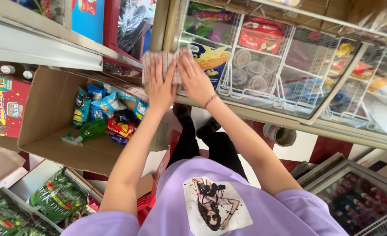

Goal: The person sprays a cleaning liquid from a bottle onto the glass lids of a freezer unit and wipes them with a grey cloth, then uses a checkered cloth to wipe the metal frames and some adjacent storage shelving.

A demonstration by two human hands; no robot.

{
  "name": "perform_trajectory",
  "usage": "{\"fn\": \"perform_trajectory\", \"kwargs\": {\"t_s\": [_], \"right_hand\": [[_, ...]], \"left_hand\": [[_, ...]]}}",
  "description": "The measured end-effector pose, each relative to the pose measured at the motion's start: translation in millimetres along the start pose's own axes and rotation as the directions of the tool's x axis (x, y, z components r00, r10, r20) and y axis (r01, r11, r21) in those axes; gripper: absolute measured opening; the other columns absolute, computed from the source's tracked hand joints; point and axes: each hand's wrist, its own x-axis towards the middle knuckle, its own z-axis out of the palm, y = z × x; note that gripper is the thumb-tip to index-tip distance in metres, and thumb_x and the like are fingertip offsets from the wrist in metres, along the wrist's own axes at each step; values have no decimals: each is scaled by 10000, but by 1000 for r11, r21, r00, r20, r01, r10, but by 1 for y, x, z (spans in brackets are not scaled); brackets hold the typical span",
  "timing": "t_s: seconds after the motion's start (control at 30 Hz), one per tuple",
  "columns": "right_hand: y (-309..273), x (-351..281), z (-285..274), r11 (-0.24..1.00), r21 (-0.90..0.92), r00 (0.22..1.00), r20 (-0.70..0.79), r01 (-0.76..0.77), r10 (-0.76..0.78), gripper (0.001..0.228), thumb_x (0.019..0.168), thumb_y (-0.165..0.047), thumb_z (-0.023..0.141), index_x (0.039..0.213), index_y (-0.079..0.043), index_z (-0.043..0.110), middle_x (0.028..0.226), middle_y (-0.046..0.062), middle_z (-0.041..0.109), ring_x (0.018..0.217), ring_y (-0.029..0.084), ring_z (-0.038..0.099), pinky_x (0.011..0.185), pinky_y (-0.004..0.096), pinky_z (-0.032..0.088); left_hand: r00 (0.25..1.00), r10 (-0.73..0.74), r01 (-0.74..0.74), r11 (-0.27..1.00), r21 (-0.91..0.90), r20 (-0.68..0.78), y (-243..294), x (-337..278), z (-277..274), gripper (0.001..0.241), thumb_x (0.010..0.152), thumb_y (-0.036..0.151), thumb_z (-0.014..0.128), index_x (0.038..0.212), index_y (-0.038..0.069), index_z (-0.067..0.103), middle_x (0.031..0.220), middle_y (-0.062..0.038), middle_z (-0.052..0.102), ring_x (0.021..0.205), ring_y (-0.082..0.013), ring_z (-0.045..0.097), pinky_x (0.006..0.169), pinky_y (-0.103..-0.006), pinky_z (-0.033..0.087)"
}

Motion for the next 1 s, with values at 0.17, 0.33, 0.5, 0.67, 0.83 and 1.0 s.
{"fn": "perform_trajectory", "kwargs": {"t_s": [0.17, 0.33, 0.5, 0.67, 0.83, 1.0], "right_hand": [[-5, -63, 0, 985, -172, 999, 27, 34, -29, 665, 874, -101, 621, 1502, 55, 469, 1618, 235, 362, 1511, 374, 366, 1266, 450, 305], [18, -140, -21, 987, -156, 998, 32, -49, 54, 644, 864, -119, 619, 1469, 53, 483, 1597, 247, 369, 1498, 391, 375, 1238, 478, 320], [54, -226, -49, 957, -248, 988, -6, -154, 157, 617, 878, -103, 606, 1471, 31, 500, 1605, 221, 396, 1479, 356, 409, 1223, 470, 346], [109, -316, -85, 908, -330, 965, -45, -257, 257, 611, 889, -87, 598, 1485, 0, 495, 1614, 199, 399, 1483, 329, 417, 1235, 466, 342], [164, -394, -131, 843, -389, 921, -37, -370, 387, 697, 861, -60, 578, 1540, -26, 424, 1634, 177, 374, 1519, 339, 370, 1252, 492, 290], [210, -412, -178, 857, -360, 927, -84, -370, 365, 712, 865, -61, 586, 1552, -30, 402, 1641, 158, 355, 1529, 307, 330, 1236, 526, 276]], "left_hand": [[995, -9, 0, 996, 94, 97, 27, -53, 26, 758, 948, 258, 684, 1622, 131, 361, 1687, -204, 239, 1557, -472, 201, 1252, -657, 119], [976, 50, -63, 997, 52, 212, 79, -78, 70, 737, 934, 251, 676, 1601, 143, 383, 1664, -208, 305, 1559, -424, 238, 1257, -633, 156], [967, 159, -169, 985, 32, 199, 152, -89, 126, 733, 913, 240, 680, 1591, 161, 413, 1657, -179, 326, 1550, -391, 270, 1251, -624, 180], [947, 270, -280, 959, 37, 177, 242, -81, 181, 743, 888, 207, 679, 1584, 161, 423, 1654, -151, 343, 1554, -344, 286, 1254, -612, 207], [924, 295, -278, 955, -104, 243, 337, -64, 225, 738, 881, 226, 665, 1573, 139, 427, 1655, -145, 346, 1542, -343, 274, 1244, -587, 203], [939, 267, -261, 964, -58, 218, 395, -32, 263, 748, 872, 229, 634, 1582, 137, 418, 1674, -124, 322, 1561, -298, 268, 1255, -569, 179]]}}
